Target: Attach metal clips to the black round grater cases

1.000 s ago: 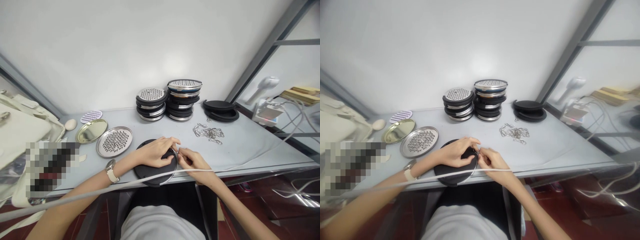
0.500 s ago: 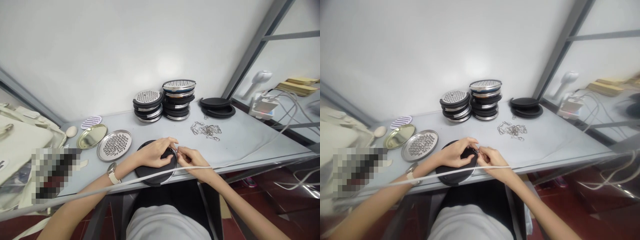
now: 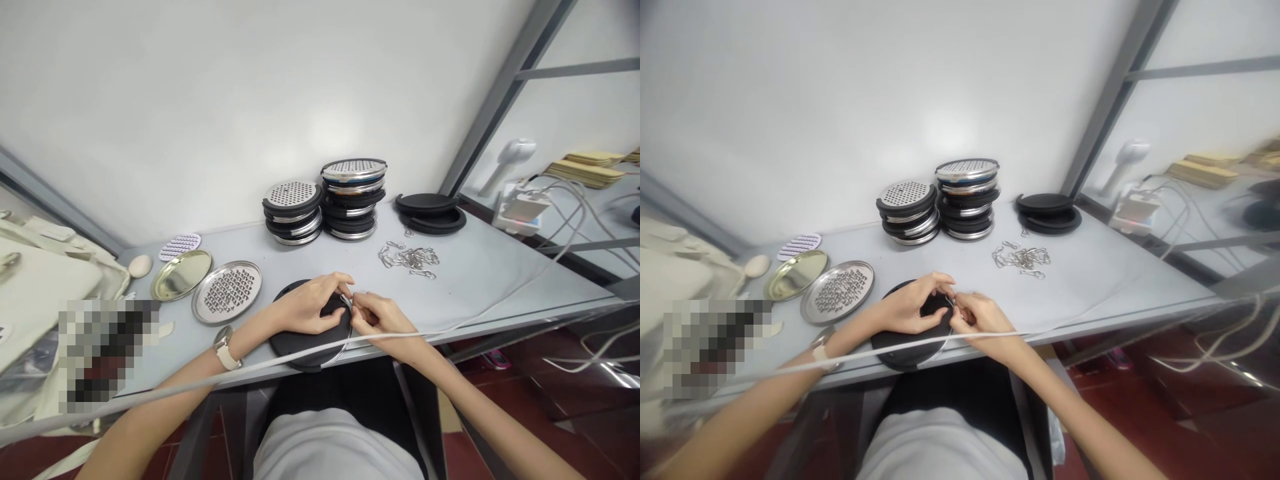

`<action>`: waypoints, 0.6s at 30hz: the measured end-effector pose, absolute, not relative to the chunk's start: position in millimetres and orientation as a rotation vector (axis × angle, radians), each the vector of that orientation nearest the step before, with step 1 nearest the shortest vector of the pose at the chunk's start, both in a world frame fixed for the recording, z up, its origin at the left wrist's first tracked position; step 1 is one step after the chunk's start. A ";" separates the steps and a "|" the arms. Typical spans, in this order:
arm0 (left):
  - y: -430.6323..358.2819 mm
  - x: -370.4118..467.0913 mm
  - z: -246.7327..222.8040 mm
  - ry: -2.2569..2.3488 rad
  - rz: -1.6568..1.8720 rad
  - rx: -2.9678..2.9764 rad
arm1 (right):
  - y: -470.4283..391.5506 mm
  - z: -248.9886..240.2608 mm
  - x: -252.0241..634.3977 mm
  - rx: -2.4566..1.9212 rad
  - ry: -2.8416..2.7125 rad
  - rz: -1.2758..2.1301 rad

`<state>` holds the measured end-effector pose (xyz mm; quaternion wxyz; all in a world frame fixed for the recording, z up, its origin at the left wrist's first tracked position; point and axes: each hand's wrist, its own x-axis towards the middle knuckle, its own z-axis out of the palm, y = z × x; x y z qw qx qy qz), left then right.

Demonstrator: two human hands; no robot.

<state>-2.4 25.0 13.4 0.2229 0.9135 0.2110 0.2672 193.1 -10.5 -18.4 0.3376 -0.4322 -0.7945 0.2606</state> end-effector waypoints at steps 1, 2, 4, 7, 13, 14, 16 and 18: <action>24.9 -2.2 13.2 0.579 0.743 2.524 | -10.5 -18.5 193.0 -1.126 -2.069 0.678; 24.9 -2.1 13.0 0.575 0.747 2.526 | -10.6 -18.6 193.0 -1.126 -2.068 0.677; 25.5 -2.3 12.5 0.576 0.747 2.529 | -11.4 -18.3 193.3 -1.126 -2.063 0.675; 29.1 -3.4 10.8 0.622 0.730 2.527 | -13.6 -17.2 194.5 -1.109 -2.057 0.676; 36.9 -5.9 6.8 0.707 0.735 2.485 | -14.1 -16.4 196.6 -1.150 -1.969 0.755; 36.8 -5.9 6.6 0.712 0.734 2.487 | -13.3 -16.6 196.7 -1.156 -1.962 0.788; 35.4 -5.9 6.9 0.713 0.740 2.487 | -11.7 -16.9 196.9 -1.172 -1.951 0.836; 33.2 -5.8 8.1 0.697 0.755 2.490 | -10.5 -17.0 196.9 -1.186 -1.941 0.851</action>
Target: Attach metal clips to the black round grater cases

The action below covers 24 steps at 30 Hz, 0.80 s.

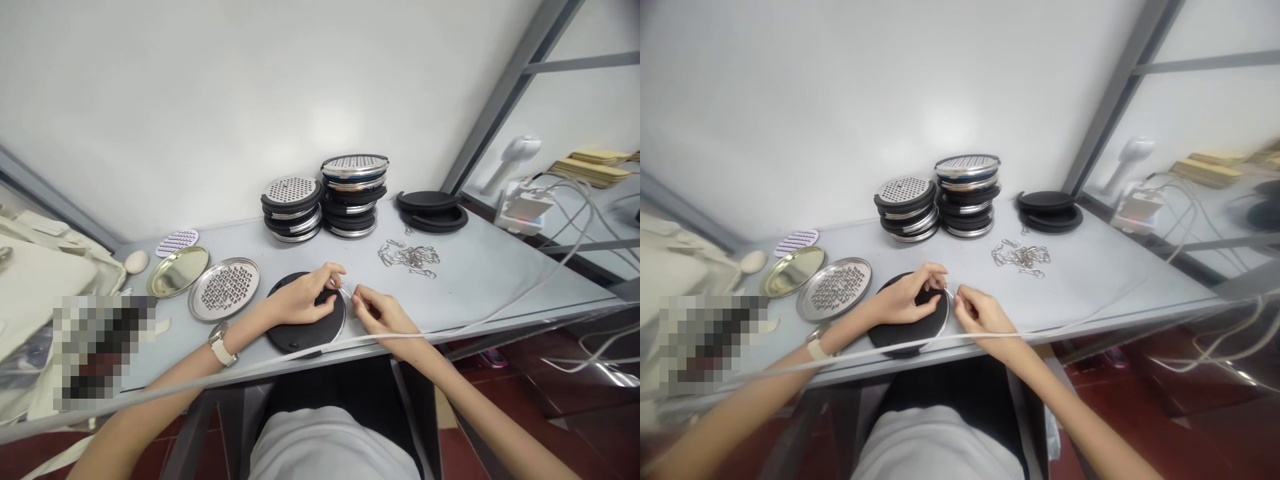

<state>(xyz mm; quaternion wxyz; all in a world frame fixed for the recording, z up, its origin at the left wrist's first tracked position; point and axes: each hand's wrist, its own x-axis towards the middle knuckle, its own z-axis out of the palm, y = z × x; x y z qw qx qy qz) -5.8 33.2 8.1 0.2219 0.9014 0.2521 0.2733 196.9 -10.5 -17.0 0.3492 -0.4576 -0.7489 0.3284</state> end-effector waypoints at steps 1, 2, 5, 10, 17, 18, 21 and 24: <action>32.2 -5.8 9.0 0.689 0.763 2.497 | -10.0 -17.0 196.8 -1.187 -1.940 0.850; 31.3 -5.8 9.9 0.686 0.773 2.509 | -9.7 -17.0 196.6 -1.186 -1.941 0.847; 30.0 -5.5 12.9 0.701 0.796 2.555 | -8.9 -17.3 195.8 -1.183 -1.945 0.825; 29.9 -3.8 15.9 0.677 0.750 2.607 | -7.7 -20.4 193.9 -1.217 -1.980 0.760; 29.4 -3.0 17.7 0.668 0.727 2.630 | -7.8 -20.3 193.3 -1.222 -2.043 0.708; 29.4 -3.1 18.2 0.670 0.743 2.631 | -7.9 -19.7 193.3 -1.217 -2.052 0.705; 29.9 -3.5 19.7 0.673 0.782 2.636 | -8.0 -18.6 193.2 -1.211 -2.068 0.707; 30.6 -3.6 19.3 0.643 0.758 2.656 | -7.9 -18.6 193.1 -1.214 -2.059 0.720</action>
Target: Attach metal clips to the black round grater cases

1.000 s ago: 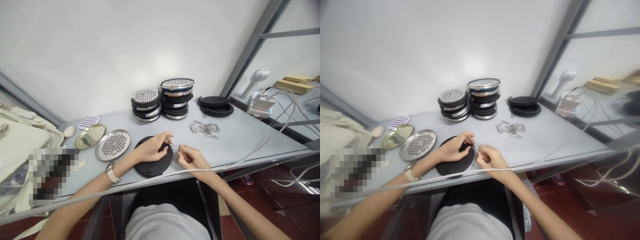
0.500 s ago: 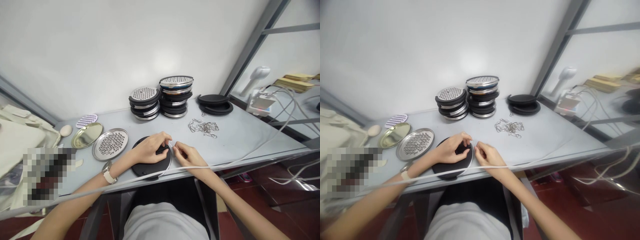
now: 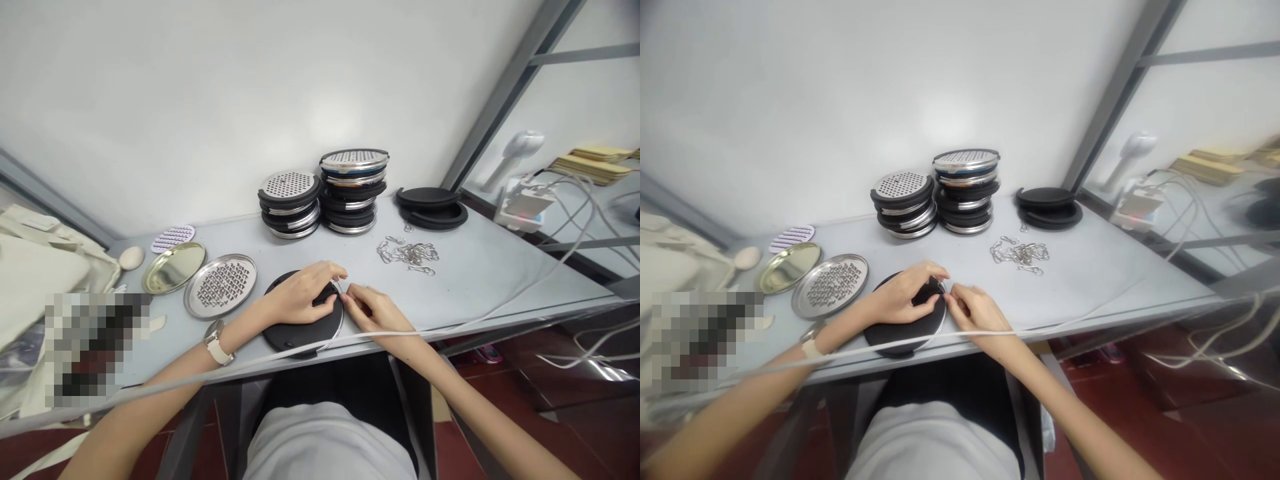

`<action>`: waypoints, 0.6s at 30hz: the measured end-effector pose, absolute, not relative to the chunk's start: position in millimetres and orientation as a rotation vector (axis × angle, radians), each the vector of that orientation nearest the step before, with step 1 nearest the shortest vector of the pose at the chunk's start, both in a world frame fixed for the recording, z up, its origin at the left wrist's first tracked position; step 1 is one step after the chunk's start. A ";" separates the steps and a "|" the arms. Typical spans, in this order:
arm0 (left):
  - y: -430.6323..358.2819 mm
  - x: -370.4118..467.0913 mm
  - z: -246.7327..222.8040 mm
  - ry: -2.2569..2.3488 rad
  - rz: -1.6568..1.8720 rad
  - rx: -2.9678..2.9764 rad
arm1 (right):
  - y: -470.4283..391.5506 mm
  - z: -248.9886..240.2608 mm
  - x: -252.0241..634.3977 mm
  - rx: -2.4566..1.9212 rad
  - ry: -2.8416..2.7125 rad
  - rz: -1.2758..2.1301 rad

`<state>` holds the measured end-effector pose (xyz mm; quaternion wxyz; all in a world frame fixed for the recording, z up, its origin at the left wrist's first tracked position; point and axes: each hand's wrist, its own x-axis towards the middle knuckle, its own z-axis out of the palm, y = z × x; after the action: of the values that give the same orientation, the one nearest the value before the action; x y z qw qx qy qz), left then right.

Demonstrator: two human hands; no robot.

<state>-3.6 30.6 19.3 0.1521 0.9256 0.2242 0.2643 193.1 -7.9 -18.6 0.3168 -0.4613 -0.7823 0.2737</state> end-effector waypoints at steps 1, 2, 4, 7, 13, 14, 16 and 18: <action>30.8 -3.4 18.8 0.631 0.754 2.665 | -8.0 -18.6 193.0 -1.213 -2.055 0.724; 30.7 -3.1 18.2 0.627 0.760 2.675 | -8.1 -18.6 193.0 -1.211 -2.053 0.728; 29.8 -2.6 18.2 0.658 0.798 2.714 | -8.5 -18.3 193.0 -1.209 -2.052 0.733; 25.1 -7.6 24.4 0.790 0.893 2.822 | -8.9 -17.8 193.3 -1.213 -2.054 0.737; -4.9 -78.0 52.4 1.403 1.177 2.719 | -8.5 -19.1 193.6 -1.204 -2.046 0.722; -13.1 -97.8 54.8 1.605 1.254 2.642 | -8.5 -19.5 193.4 -1.203 -2.049 0.721; -32.3 -139.8 55.6 2.016 1.234 2.450 | -8.8 -20.6 193.1 -1.201 -2.053 0.709; -53.7 -181.0 52.0 2.313 1.075 2.251 | -9.2 -21.7 192.7 -1.198 -2.052 0.683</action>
<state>-181.0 -53.7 52.0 -0.1299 0.6560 0.6743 0.3133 192.7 -9.2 -21.7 0.3285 -0.4578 -0.7838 0.2610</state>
